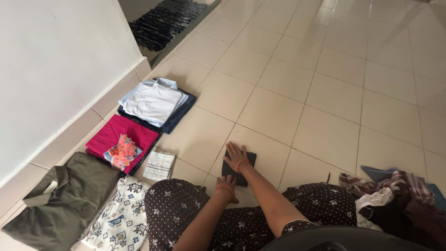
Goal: The person sits on the floor and folds several items of clothing by hand, including a white shirt, a black piece of fabric, a small white garment, and a plaid cloth, and places them in a stack.
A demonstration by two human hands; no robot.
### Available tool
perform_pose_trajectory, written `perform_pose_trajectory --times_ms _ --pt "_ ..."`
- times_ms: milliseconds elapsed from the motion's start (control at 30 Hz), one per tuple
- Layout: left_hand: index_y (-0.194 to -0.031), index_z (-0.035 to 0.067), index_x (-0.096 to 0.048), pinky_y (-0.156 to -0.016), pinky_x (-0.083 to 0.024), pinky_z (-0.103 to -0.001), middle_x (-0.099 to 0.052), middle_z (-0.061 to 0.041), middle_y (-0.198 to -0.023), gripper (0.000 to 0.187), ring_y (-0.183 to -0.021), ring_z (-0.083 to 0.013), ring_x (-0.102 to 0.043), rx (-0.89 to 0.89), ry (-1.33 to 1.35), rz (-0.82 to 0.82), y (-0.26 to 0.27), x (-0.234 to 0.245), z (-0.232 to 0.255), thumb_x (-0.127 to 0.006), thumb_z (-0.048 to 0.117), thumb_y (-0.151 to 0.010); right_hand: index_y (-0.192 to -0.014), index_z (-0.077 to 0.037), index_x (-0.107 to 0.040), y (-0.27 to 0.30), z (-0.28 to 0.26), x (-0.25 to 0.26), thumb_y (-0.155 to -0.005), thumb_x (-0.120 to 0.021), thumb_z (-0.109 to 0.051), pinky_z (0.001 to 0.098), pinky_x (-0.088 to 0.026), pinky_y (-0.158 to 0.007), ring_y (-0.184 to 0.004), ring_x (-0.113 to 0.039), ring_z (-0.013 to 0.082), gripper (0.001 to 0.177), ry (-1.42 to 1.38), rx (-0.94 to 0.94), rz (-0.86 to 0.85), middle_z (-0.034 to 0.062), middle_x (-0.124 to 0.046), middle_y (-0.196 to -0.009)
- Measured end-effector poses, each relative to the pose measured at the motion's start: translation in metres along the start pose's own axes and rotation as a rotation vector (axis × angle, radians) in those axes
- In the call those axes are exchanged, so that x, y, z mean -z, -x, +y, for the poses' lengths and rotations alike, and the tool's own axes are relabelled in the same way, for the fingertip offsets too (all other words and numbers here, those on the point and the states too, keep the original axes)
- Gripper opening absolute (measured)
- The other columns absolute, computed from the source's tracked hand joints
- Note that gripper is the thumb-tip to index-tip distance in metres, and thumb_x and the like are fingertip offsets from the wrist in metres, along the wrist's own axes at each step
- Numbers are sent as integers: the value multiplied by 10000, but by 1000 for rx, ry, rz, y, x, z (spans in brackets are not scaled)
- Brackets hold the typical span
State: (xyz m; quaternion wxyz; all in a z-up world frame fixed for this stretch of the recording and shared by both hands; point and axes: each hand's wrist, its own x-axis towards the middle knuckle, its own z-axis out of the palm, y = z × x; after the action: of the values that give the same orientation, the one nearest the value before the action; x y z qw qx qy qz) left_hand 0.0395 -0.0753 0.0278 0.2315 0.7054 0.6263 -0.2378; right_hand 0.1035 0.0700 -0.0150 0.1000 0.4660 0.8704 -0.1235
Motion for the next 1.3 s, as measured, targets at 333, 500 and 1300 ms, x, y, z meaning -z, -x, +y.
perform_pose_trajectory --times_ms 333,500,1300 --pt "-1657 201 -131 -1175 -287 -563 -242 -88 -1641 1179 -1509 -319 -276 41 -15 -14 -12 -7 4 -776 627 -768 -966 -219 -715 -22 10 17 -833 -717 -259 466 -518 -872 -1060 -613 281 139 -229 78 448 4 -648 -1139" --pt "-1660 210 -114 -1114 -377 -530 -260 -71 -1622 1181 -1499 -310 -288 55 -14 -35 -6 -4 4 -766 634 -770 -891 -260 -730 -32 6 20 -885 -720 -278 437 -510 -883 -1025 -651 233 22 -260 -137 331 1 -652 -1079" --pt "-1585 153 -314 -1181 -322 -427 -318 -98 -1605 900 -1519 -260 -291 -10 101 20 -22 -21 -13 -744 470 -862 -1631 -265 -103 30 25 2 -999 -227 -659 548 39 -1240 -1571 -39 199 754 8 -56 81 -1 -58 -1721"
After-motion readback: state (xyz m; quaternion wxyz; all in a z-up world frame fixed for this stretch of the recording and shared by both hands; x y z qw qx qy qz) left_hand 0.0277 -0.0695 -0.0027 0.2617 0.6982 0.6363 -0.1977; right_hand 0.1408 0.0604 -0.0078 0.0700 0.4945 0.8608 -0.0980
